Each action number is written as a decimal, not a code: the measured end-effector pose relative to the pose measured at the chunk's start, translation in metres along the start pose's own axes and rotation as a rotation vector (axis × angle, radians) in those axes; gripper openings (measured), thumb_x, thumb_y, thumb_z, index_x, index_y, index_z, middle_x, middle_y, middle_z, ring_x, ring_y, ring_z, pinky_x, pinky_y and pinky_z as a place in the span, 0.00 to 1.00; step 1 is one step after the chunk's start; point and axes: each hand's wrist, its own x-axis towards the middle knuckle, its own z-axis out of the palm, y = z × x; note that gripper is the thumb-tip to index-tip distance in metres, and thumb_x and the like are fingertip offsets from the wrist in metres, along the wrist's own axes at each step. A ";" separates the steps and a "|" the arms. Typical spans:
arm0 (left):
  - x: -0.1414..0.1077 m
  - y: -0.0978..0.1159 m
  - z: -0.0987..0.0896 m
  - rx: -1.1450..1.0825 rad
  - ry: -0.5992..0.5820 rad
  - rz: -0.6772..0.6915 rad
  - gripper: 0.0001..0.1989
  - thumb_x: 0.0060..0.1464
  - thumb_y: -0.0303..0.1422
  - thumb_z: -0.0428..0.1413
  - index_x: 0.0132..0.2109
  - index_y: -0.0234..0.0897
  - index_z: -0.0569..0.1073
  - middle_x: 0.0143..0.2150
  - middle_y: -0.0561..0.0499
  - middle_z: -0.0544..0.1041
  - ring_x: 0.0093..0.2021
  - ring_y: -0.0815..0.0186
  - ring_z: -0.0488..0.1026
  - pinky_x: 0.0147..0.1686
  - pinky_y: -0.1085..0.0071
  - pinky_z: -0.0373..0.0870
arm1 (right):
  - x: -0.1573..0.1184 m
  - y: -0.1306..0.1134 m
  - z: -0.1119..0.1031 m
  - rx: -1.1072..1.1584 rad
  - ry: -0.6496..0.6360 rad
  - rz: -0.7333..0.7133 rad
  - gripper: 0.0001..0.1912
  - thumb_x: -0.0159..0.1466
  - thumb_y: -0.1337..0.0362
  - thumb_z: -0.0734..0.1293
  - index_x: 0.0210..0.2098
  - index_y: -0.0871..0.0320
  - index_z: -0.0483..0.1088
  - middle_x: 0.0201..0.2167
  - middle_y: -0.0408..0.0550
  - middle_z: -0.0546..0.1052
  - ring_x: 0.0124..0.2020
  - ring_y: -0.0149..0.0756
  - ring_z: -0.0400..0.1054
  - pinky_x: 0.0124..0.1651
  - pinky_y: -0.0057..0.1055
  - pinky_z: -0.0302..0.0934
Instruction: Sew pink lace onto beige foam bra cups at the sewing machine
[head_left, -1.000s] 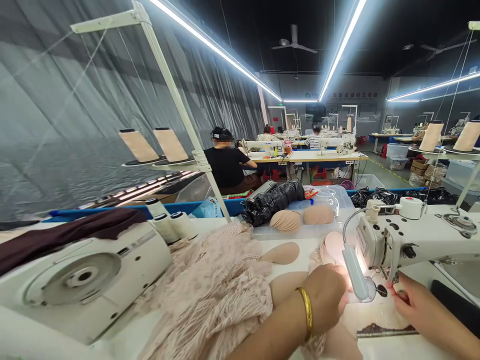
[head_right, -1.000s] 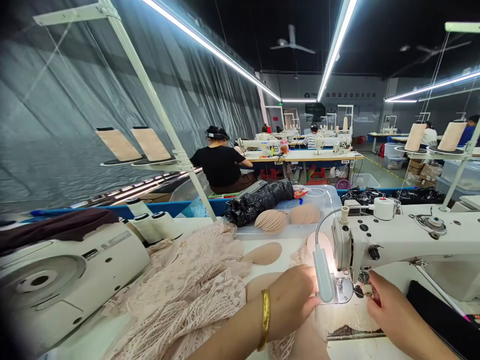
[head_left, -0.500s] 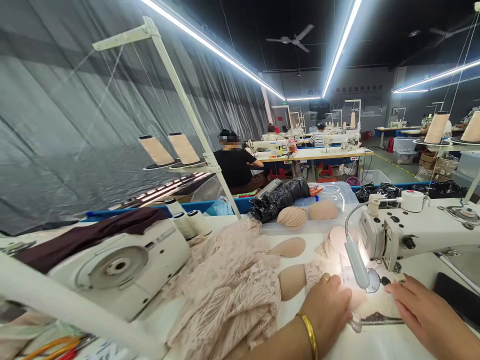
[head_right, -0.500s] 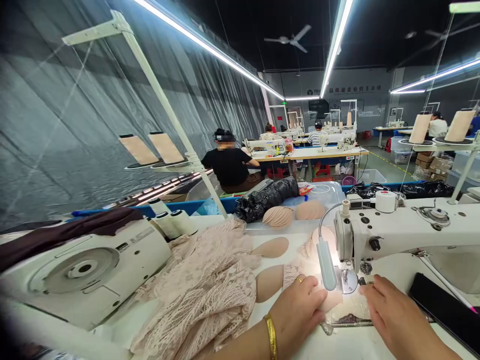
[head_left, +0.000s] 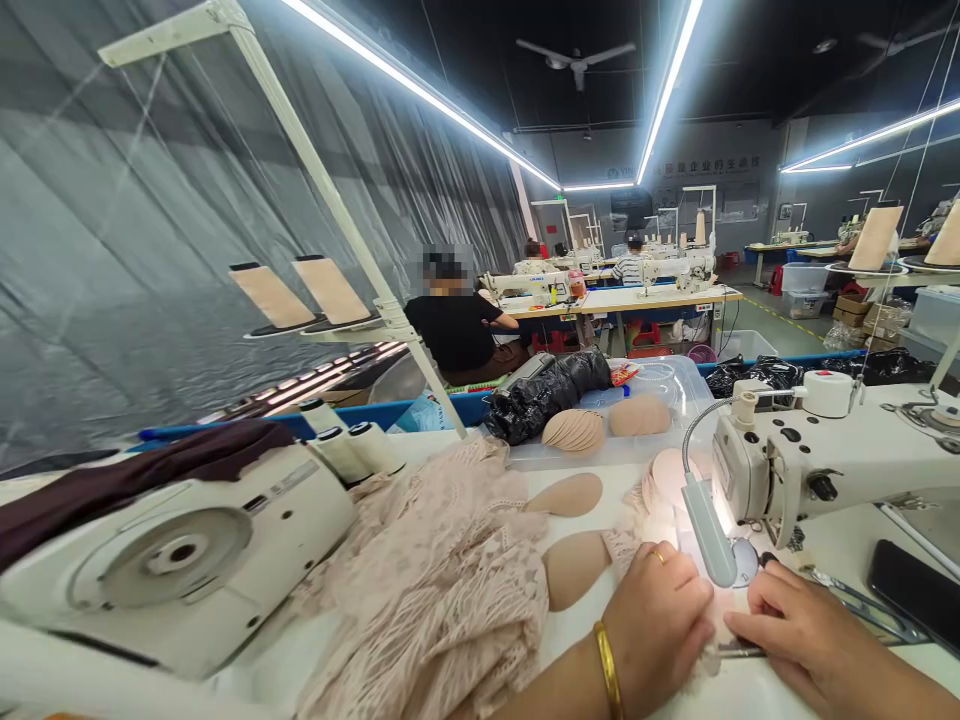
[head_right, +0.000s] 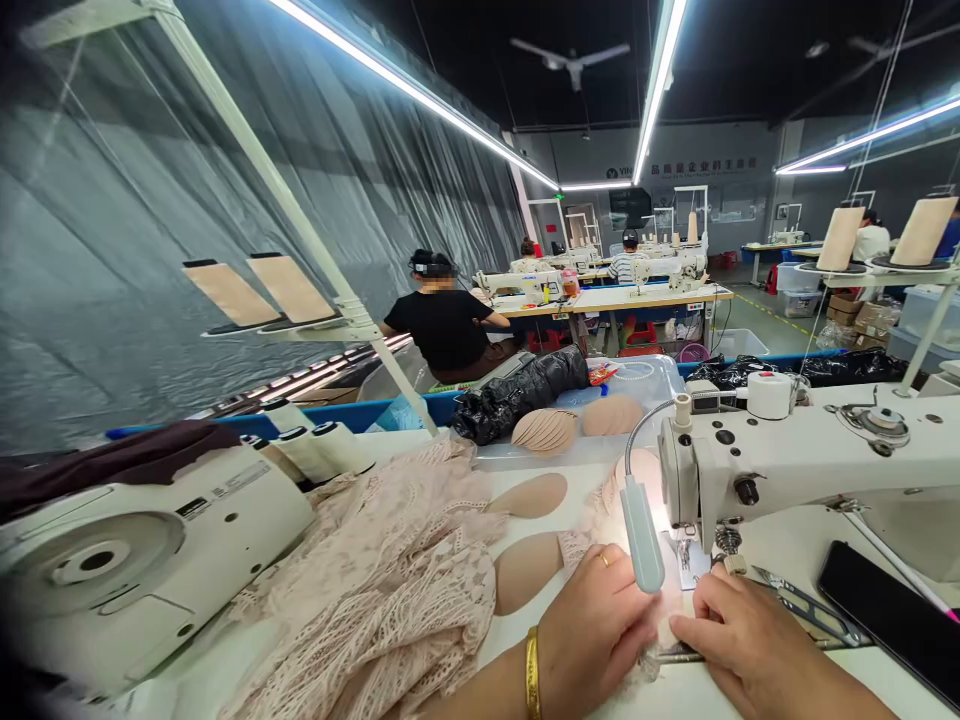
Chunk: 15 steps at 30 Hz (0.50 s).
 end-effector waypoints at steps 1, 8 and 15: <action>-0.001 0.000 0.003 0.009 0.033 0.010 0.05 0.64 0.33 0.61 0.41 0.37 0.73 0.43 0.48 0.78 0.43 0.57 0.70 0.45 0.60 0.65 | -0.001 0.000 -0.001 -0.003 -0.008 -0.005 0.20 0.67 0.79 0.59 0.49 0.53 0.74 0.38 0.48 0.73 0.38 0.41 0.69 0.38 0.33 0.63; -0.005 -0.001 0.021 0.009 0.264 0.140 0.05 0.64 0.28 0.57 0.37 0.38 0.71 0.37 0.49 0.77 0.40 0.60 0.70 0.43 0.62 0.65 | -0.003 0.000 -0.005 0.022 0.025 -0.064 0.16 0.73 0.75 0.57 0.45 0.54 0.73 0.36 0.47 0.72 0.36 0.38 0.68 0.36 0.30 0.60; -0.002 0.000 0.020 -0.001 0.363 0.181 0.04 0.64 0.27 0.56 0.43 0.38 0.74 0.35 0.50 0.75 0.36 0.59 0.69 0.41 0.62 0.66 | -0.004 0.001 -0.006 0.062 0.055 -0.078 0.16 0.76 0.73 0.57 0.49 0.52 0.74 0.37 0.47 0.73 0.37 0.37 0.67 0.37 0.30 0.61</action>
